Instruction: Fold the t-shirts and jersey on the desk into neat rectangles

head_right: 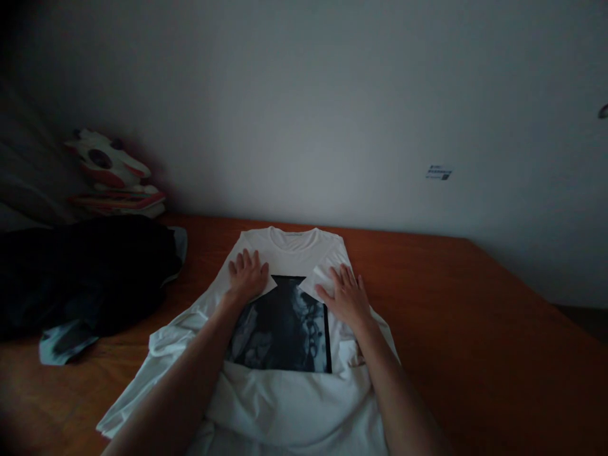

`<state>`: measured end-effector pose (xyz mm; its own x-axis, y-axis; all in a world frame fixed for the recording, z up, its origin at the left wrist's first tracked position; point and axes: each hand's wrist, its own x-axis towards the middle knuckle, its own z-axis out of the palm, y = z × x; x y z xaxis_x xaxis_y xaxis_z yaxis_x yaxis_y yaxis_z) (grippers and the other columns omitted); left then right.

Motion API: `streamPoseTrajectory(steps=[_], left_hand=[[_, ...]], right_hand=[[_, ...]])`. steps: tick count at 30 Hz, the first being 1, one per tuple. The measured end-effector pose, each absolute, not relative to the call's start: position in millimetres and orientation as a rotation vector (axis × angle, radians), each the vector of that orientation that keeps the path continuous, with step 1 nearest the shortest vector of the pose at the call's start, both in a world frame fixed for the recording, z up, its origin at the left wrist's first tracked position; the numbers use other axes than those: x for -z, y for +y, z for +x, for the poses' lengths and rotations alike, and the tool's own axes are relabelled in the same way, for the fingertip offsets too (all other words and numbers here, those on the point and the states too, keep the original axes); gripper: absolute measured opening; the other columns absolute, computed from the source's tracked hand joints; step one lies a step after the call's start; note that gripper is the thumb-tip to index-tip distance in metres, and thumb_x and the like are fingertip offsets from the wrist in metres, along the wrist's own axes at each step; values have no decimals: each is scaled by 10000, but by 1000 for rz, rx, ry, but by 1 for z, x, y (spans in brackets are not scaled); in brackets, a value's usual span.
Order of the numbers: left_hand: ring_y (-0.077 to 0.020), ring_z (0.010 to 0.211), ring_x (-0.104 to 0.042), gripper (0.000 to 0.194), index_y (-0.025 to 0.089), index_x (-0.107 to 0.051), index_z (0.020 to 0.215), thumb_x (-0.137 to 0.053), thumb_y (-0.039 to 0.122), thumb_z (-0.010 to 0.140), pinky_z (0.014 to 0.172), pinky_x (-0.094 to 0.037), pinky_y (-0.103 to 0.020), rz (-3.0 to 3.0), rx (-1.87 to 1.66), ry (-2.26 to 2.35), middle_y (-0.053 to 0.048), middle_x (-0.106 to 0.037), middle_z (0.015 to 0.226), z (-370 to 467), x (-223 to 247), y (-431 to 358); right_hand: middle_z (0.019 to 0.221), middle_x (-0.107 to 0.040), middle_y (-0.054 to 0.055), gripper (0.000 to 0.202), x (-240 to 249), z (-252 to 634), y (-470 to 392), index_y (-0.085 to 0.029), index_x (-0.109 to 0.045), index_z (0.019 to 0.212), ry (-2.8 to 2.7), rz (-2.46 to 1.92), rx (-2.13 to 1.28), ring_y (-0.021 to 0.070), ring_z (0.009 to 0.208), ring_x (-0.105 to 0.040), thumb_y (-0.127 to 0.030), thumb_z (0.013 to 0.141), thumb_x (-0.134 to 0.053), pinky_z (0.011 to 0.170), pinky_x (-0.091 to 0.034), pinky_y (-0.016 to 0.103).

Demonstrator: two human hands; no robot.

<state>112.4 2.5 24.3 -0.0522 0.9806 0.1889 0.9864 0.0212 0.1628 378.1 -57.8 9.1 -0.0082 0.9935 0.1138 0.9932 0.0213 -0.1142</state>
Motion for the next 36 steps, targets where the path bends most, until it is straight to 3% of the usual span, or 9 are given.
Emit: streamPoseTrajectory(steps=[10,14,17,20,22,26,29,32,36], left_hand=[[-415,1479,-380,511,91,-553,1413,-417,351,995,1189,-237,-672,-2108,780,-2186,-271,-431,1576,111,-18,7],[-327,1362,-527,372,142,-621,1250,-415,234,954,1171,-347,-574,-2076,1272,-2291,-208,-598,1405,99,-35,4],[-274,1231,-617,330,151,-626,1176,-456,231,905,1055,-495,-460,-2163,1460,-2249,-171,-644,1282,76,-56,-16],[-223,1043,-690,298,181,-647,1106,-493,357,922,922,-566,-366,-2568,1357,-2009,-118,-676,1202,39,-77,-59],[-238,1011,-694,351,211,-668,1109,-534,481,928,948,-553,-387,-2830,1079,-1824,-93,-708,1136,9,-84,-94],[-318,1157,-662,453,258,-713,1119,-679,597,822,1054,-498,-457,-2769,764,-1862,-99,-713,1243,-41,-76,-146],[-332,1141,-679,521,262,-738,1117,-727,633,751,1031,-514,-438,-2732,722,-1957,-100,-725,1245,-59,-66,-157],[-307,958,-723,514,255,-769,1038,-716,659,726,887,-563,-386,-2706,701,-2136,-85,-767,1047,-62,-69,-155],[-274,879,-702,416,266,-770,855,-709,657,725,813,-554,-335,-2805,837,-2247,-52,-753,918,-65,-92,-157]], right_hand=[[1629,-391,177,708,-8,381,-59,-162,-450,1521,-2047,-1956,-31,316,1517,-328,-634,997,-383,1217,-231,557],[1363,-657,171,490,-19,383,-61,-187,-653,1247,-1903,-1761,27,303,1293,-575,-521,991,-403,1128,-368,475],[1066,-739,148,454,-30,396,-74,-218,-701,961,-1795,-1728,-47,292,1031,-679,-527,975,-369,961,-471,429],[894,-725,115,508,-39,422,-105,-223,-686,877,-1744,-1714,-287,257,813,-672,-630,945,-391,781,-506,377],[807,-705,76,520,-45,440,-133,-226,-696,894,-1757,-1685,-494,234,732,-644,-675,919,-436,713,-504,352],[910,-708,54,494,-54,459,-183,-245,-731,1051,-1905,-1640,-685,225,807,-641,-661,791,-677,765,-521,340],[906,-690,39,546,-55,458,-201,-257,-722,1121,-1938,-1675,-727,222,800,-634,-608,709,-785,720,-513,321],[806,-645,23,363,-59,453,-206,-253,-722,867,-1960,-1687,-706,191,688,-580,-609,800,-701,645,-472,305],[794,-636,28,445,-76,458,-212,-241,-659,791,-1820,-1638,-791,199,752,-594,-671,877,-584,716,-495,302]])
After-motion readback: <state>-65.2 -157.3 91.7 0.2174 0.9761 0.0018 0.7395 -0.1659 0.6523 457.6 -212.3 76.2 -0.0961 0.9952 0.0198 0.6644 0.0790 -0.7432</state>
